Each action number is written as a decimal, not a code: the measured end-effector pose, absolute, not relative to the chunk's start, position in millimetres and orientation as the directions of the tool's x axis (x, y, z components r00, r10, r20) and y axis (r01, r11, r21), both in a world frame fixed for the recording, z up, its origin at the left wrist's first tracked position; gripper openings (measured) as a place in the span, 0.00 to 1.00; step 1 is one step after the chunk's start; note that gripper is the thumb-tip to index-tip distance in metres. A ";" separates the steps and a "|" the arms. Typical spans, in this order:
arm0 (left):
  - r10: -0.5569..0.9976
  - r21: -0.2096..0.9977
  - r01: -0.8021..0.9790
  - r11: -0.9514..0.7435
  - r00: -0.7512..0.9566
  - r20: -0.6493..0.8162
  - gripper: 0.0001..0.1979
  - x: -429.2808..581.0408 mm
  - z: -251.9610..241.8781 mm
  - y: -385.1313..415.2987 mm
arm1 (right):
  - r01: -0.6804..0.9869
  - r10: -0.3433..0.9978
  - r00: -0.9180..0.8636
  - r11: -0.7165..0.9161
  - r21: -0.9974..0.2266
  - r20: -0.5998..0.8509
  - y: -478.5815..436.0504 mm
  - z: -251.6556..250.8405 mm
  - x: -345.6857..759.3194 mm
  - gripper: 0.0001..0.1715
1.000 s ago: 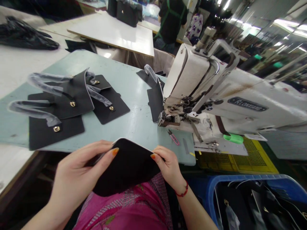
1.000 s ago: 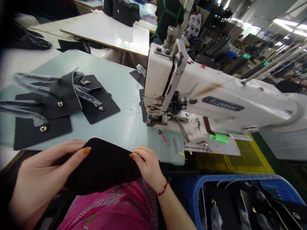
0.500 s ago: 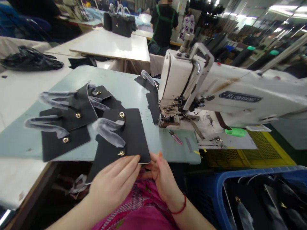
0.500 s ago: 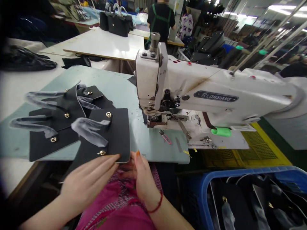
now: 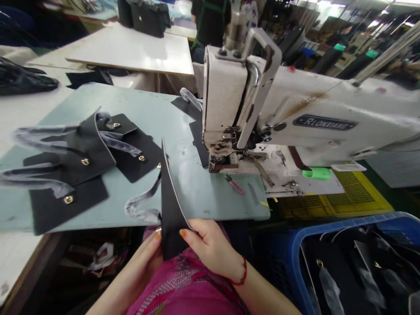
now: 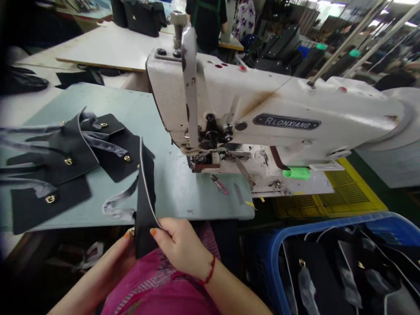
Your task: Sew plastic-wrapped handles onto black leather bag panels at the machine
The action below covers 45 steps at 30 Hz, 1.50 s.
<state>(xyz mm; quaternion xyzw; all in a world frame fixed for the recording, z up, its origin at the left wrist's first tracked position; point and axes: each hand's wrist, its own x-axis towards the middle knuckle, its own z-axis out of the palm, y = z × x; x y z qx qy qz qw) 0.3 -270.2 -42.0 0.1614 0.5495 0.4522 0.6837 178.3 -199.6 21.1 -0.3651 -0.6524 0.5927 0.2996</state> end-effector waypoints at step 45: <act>0.894 0.774 -0.496 0.393 0.008 -0.448 0.12 35.3 -12.0 -37.4 | -0.034 0.979 -0.050 -0.197 -0.980 -0.196 -83.2 -9.1 182.4 0.22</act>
